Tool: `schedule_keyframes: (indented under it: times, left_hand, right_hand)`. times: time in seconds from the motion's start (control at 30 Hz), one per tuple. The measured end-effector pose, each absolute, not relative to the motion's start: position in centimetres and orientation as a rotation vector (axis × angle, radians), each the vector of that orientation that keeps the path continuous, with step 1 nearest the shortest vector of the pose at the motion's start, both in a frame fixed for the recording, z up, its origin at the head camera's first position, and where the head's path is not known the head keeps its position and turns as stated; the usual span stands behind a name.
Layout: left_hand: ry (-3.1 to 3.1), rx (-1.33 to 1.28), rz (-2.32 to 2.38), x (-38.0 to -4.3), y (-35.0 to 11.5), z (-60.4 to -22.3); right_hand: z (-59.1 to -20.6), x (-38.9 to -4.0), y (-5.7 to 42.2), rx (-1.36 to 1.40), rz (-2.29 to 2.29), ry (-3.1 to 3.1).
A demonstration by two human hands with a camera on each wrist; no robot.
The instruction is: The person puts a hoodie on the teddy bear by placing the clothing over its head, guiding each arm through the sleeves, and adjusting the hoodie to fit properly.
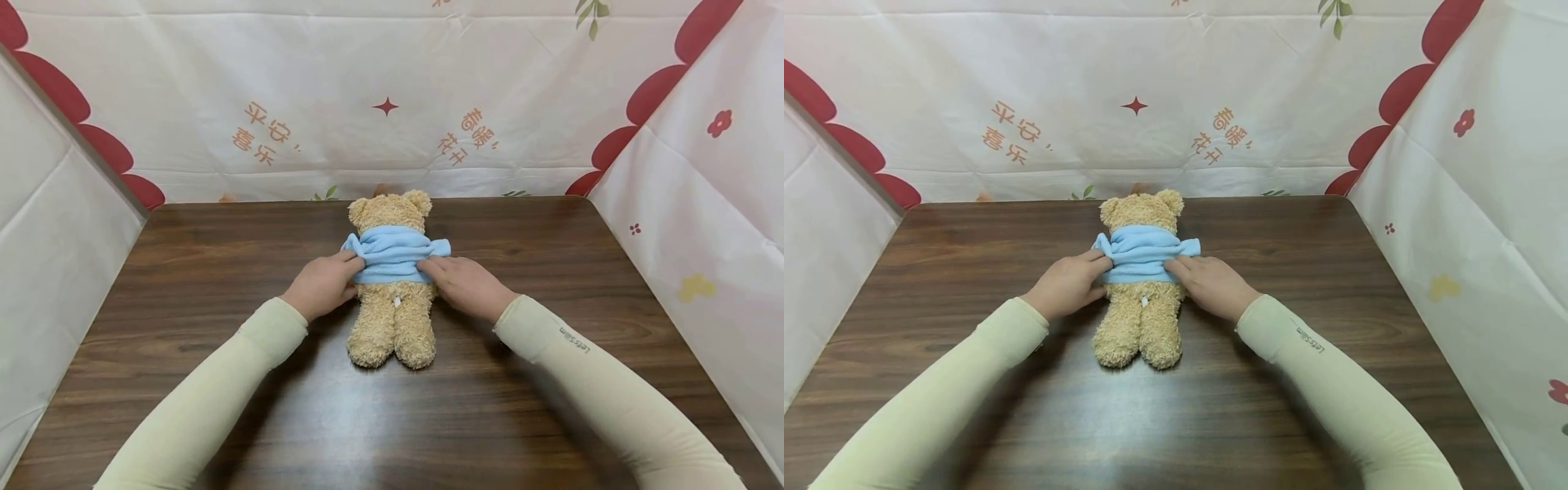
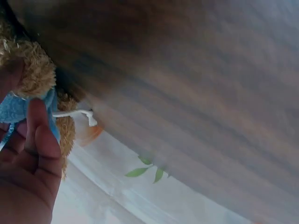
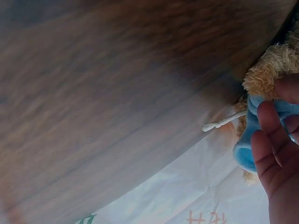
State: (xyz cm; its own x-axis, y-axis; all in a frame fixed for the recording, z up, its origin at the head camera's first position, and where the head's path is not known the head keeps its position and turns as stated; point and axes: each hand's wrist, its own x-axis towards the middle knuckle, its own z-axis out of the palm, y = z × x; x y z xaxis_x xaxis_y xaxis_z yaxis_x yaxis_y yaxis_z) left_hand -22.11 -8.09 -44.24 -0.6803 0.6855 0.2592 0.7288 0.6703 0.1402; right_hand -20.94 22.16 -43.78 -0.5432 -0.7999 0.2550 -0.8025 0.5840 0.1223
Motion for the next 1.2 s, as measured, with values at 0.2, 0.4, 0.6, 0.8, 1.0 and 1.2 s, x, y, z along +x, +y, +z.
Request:
schedule_keyframes:
  times: [0.2, 0.4, 0.6, 0.8, 1.0, 1.2]
  left_hand:
    - [-2.665, -1.103, -0.265, -21.4, -7.5, -44.6]
    - [-2.688, -1.072, -0.170, -20.7, -6.8, -44.8]
    - [-2.720, -1.054, -0.152, -20.1, -6.1, -44.1]
    - [-2.738, -1.053, -0.152, -19.7, -5.9, -44.0]
    - [-2.771, -1.062, -0.152, -19.7, -6.1, -43.8]
    - [-2.891, -1.036, -0.213, -19.8, -6.6, -43.1]
  right_hand:
    - [-43.9, -20.8, 21.6, 1.284, 0.085, -2.551]
    - [-44.3, -20.5, 21.3, 1.270, 0.121, -2.517]
    - [-44.6, -20.2, 21.0, 1.275, 0.142, -2.475]
    - [-44.6, -19.9, 20.8, 1.251, 0.135, -2.532]
    - [-44.4, -19.6, 20.7, 1.232, 0.098, -2.572]
    - [-44.1, -19.1, 21.0, 1.185, 0.151, -2.680]
